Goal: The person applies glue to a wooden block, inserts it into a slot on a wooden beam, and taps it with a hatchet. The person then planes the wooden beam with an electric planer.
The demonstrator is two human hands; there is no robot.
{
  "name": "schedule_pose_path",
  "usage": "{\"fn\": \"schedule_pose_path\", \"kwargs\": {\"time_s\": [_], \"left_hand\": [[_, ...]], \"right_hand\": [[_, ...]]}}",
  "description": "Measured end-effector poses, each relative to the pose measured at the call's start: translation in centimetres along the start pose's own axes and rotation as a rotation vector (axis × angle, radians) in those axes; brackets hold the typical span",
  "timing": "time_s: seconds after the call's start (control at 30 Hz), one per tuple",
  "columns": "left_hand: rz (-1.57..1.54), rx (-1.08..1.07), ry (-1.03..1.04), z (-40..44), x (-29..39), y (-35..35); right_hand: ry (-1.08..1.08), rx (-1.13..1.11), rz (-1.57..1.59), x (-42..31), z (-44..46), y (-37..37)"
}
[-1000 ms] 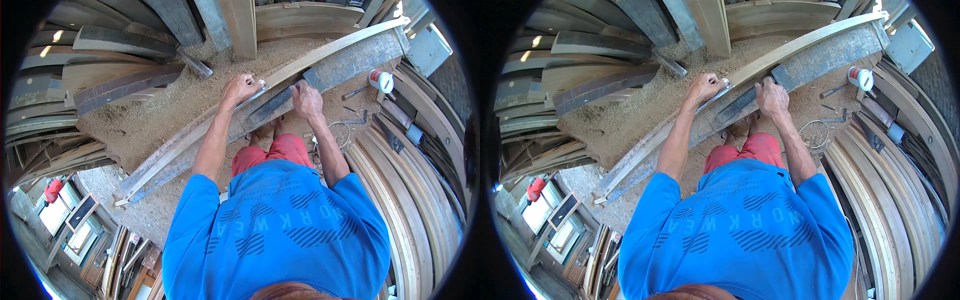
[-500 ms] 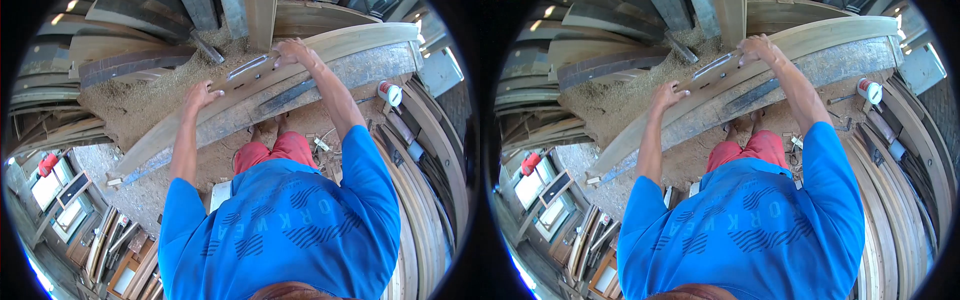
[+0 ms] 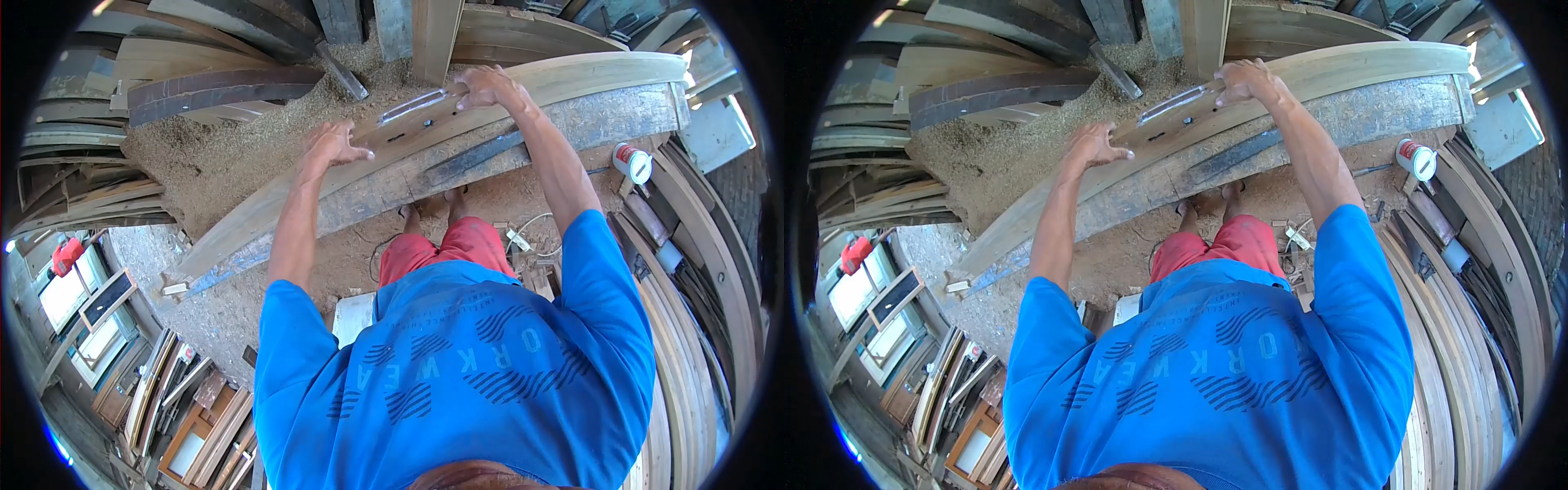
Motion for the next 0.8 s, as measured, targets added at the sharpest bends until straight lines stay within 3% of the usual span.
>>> {"fn": "schedule_pose_path", "kwargs": {"time_s": [0.07, 0.17, 0.27, 0.37, 0.57, 0.7, 0.8], "left_hand": [[0.086, -0.083, 0.02, -0.9, 0.8, -0.5], [0.132, 0.051, 0.088, -2.1, 1.5, 1.0], [0.066, -0.039, 0.152, -3.0, 1.8, 2.7], [0.067, 0.131, 0.249, -3.3, 1.7, 5.0], [-0.154, 0.118, 0.113, -6.7, 2.5, 6.4], [-0.181, 0.41, 0.206, -8.6, 3.5, 9.2], [-0.235, 0.579, 0.223, -9.3, 3.9, 10.3]], "right_hand": [[-0.01, 0.083, -0.045, -0.1, -1.4, 0.9], [-0.048, 0.161, -0.046, -1.5, -4.6, 1.1], [-0.079, 0.243, -0.03, -2.4, -6.4, 1.5], [-0.1, 0.347, -0.058, -3.1, -7.9, 2.1], [-0.086, 0.469, -0.111, -4.3, -10.1, 4.2], [0.095, 0.538, -0.199, -8.7, -13.8, 4.6], [0.174, 0.577, -0.025, -10.4, -15.9, 6.8]]}}
Point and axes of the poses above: each hand's wrist, its own z-axis towards the middle knuckle, its own y-axis out of the palm, x = y × z, the point moved 5 cm from there along z, towards the middle knuckle, and after that the axes turned 9 degrees about -y, right-handed, at the moved point
